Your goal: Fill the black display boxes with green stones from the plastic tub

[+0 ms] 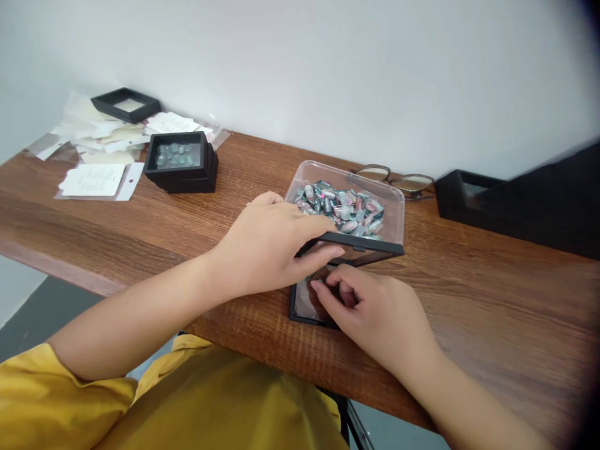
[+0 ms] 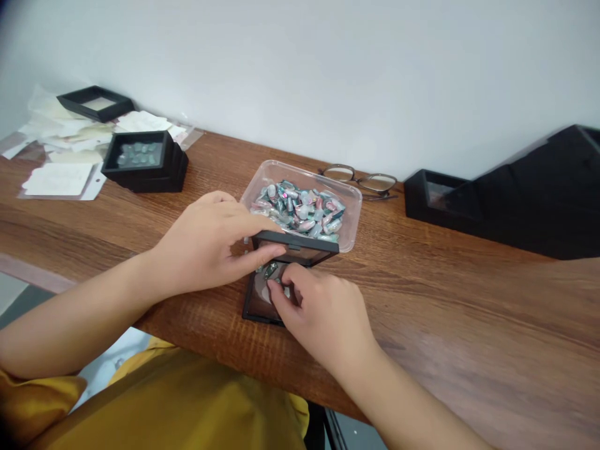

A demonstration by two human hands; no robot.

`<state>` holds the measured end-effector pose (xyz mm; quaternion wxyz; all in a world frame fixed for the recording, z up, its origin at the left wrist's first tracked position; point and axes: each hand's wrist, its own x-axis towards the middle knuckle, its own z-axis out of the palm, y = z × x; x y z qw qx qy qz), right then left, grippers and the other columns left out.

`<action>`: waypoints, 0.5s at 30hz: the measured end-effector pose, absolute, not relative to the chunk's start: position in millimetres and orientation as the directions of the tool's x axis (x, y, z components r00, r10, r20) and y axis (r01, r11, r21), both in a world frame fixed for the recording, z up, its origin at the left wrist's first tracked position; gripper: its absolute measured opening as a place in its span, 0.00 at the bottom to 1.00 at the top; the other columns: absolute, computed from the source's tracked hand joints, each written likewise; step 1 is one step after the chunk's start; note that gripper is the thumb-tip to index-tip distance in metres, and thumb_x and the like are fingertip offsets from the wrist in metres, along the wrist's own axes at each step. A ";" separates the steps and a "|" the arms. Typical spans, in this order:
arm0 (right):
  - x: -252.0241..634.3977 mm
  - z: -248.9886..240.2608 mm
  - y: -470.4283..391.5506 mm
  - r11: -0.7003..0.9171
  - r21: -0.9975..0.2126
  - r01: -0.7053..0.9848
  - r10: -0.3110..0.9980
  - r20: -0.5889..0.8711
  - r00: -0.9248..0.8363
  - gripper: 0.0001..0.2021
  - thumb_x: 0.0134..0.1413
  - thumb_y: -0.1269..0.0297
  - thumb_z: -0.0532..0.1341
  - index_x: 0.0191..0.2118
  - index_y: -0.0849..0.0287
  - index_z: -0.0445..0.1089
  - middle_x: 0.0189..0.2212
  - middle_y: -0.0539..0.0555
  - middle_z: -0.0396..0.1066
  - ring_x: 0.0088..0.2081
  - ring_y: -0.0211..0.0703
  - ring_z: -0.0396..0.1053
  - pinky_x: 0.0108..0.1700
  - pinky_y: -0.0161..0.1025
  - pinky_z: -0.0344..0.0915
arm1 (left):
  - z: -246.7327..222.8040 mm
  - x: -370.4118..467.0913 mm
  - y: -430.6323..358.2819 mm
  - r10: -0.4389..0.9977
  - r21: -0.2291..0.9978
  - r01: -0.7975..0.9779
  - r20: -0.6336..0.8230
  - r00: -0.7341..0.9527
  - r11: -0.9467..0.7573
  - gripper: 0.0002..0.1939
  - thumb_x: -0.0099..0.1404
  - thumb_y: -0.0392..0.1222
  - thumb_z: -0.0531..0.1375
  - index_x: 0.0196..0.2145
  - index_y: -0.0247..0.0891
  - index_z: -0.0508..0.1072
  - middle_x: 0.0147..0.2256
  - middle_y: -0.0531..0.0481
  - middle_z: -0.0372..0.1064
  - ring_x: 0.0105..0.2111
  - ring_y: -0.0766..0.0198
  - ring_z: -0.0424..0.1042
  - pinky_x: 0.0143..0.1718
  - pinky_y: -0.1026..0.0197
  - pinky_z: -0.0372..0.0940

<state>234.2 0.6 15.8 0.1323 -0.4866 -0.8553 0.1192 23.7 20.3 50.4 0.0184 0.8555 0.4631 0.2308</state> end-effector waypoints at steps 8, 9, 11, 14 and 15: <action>228.3 17.4 4.1 0.427 -0.322 0.845 0.903 0.101 -0.417 0.19 0.62 0.51 0.60 0.24 0.56 0.69 0.17 0.48 0.71 0.17 0.36 0.62 0.24 0.37 0.46 | 54.6 21.8 21.7 0.812 0.227 0.797 0.345 0.471 -0.559 0.15 0.71 0.54 0.57 0.44 0.45 0.79 0.30 0.53 0.79 0.32 0.61 0.76 0.42 0.55 0.61; 228.7 19.1 4.3 0.420 -0.342 0.840 0.906 0.099 -0.412 0.19 0.63 0.51 0.60 0.24 0.56 0.70 0.18 0.48 0.71 0.17 0.35 0.62 0.24 0.37 0.46 | 55.4 20.6 21.9 0.814 0.227 0.799 0.339 0.471 -0.557 0.16 0.71 0.55 0.57 0.45 0.45 0.79 0.30 0.53 0.79 0.33 0.61 0.76 0.42 0.56 0.61; 230.7 22.9 4.1 0.408 -0.391 0.825 0.910 0.100 -0.403 0.19 0.63 0.51 0.59 0.24 0.56 0.71 0.18 0.47 0.71 0.18 0.35 0.62 0.24 0.37 0.47 | 57.6 16.8 22.6 0.816 0.247 0.793 0.343 0.465 -0.556 0.16 0.69 0.56 0.59 0.46 0.46 0.78 0.32 0.54 0.79 0.35 0.61 0.77 0.43 0.56 0.62; 236.1 28.5 4.0 0.420 -0.440 0.794 0.903 0.116 -0.413 0.19 0.63 0.52 0.60 0.24 0.56 0.72 0.17 0.47 0.69 0.18 0.34 0.61 0.24 0.37 0.49 | 64.6 8.8 23.9 0.831 0.313 0.779 0.329 0.448 -0.544 0.19 0.64 0.57 0.64 0.49 0.47 0.75 0.37 0.55 0.78 0.37 0.62 0.76 0.40 0.60 0.63; 238.3 30.3 4.2 0.435 -0.448 0.781 0.897 0.138 -0.420 0.19 0.63 0.52 0.60 0.23 0.56 0.72 0.16 0.47 0.67 0.18 0.34 0.60 0.24 0.37 0.50 | 68.0 5.9 24.0 0.843 0.324 0.786 0.319 0.433 -0.526 0.19 0.64 0.57 0.64 0.48 0.46 0.75 0.36 0.55 0.78 0.36 0.63 0.75 0.38 0.61 0.62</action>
